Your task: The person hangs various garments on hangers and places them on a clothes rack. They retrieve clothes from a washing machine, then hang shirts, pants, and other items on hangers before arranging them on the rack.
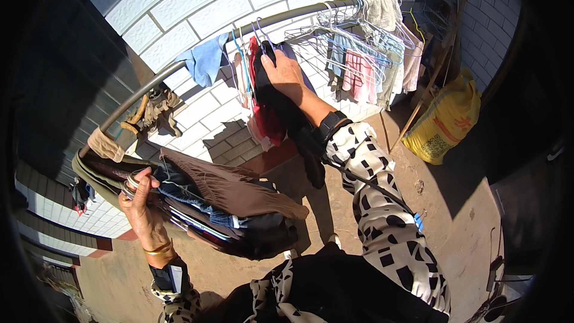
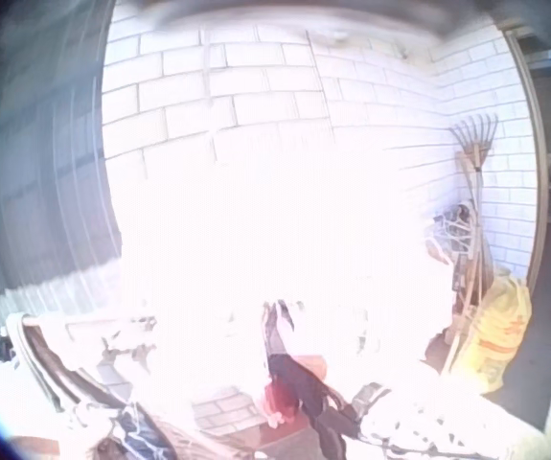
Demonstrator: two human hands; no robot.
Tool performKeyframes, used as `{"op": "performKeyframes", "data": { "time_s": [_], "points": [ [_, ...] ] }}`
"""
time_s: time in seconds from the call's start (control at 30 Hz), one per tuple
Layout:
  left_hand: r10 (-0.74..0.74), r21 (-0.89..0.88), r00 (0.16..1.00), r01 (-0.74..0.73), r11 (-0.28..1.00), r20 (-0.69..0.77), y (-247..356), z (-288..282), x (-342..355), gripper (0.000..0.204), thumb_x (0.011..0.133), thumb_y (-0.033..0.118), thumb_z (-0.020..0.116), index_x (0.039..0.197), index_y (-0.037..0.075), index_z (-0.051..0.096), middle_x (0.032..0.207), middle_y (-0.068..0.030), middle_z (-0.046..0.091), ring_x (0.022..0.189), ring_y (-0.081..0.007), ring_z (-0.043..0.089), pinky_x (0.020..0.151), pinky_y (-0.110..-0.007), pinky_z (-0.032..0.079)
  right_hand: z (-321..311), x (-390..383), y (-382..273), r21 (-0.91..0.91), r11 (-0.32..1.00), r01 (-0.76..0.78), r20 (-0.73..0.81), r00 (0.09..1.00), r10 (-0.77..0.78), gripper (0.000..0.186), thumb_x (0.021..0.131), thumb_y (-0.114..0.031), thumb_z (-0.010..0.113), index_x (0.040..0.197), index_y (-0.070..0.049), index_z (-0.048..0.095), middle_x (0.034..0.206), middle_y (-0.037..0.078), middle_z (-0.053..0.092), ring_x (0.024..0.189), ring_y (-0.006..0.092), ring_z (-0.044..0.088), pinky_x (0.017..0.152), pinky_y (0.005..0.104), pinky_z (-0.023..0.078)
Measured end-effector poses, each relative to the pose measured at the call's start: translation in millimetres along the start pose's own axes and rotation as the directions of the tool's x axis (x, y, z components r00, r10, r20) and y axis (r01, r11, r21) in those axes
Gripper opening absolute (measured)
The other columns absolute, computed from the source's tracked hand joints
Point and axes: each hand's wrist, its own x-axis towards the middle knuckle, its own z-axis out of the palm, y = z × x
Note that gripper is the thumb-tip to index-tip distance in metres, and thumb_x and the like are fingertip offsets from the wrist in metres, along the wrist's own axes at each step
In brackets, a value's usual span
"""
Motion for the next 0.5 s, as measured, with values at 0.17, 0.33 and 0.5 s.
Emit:
{"op": "performKeyframes", "data": {
  "time_s": [0.17, 0.33, 0.5],
  "points": [
    [0.025, -0.073, 0.996, -0.019, 0.997, 0.082, -12.9, 9.9, 8.8, 0.022, 0.088, 0.012, 0.076, 0.104, -0.003, 0.074, 0.078, -0.0048, 0.071, 0.061, -0.006, 0.053, 0.056, -0.019, 0.033, 4.4, 6.1, -59.8, -0.328, 0.927, -0.184, 0.246, 0.93, 0.272, 0.131, 0.069, -0.074, 0.074, 0.146, 0.019, 0.024, 0.121, 0.035, 0.06, 0.116, 0.0435, 0.061, 0.098, 0.0449, 0.049],
    [0.008, -0.103, 0.997, 0.0, 0.995, 0.073, -24.4, 8.7, 18.8, 0.023, 0.088, 0.012, 0.076, 0.105, -0.003, 0.074, 0.077, -0.003, 0.071, 0.058, -0.0035, 0.049, 0.054, -0.019, 0.031, 49.3, 0.3, -107.6, -0.335, 0.839, -0.428, 0.118, 0.865, 0.488, 0.143, 0.06, -0.069, 0.084, 0.152, 0.015, 0.013, 0.147, 0.028, 0.04, 0.139, 0.037, 0.041, 0.107, 0.0599, 0.038],
    [-0.106, -0.186, 0.989, 0.124, 0.975, 0.104, -33.4, -19.0, 29.5, 0.02, 0.088, 0.008, 0.075, 0.104, -0.004, 0.073, 0.077, -0.0057, 0.072, 0.056, -0.0044, 0.049, 0.052, -0.019, 0.03, 64.4, 2.6, -88.7, -0.337, 0.866, -0.369, 0.006, 0.919, 0.394, 0.114, 0.072, -0.032, 0.08, 0.146, 0.022, 0.013, 0.114, 0.032, 0.065, 0.109, 0.0417, 0.067, 0.094, 0.0411, 0.054]
  ]
}}
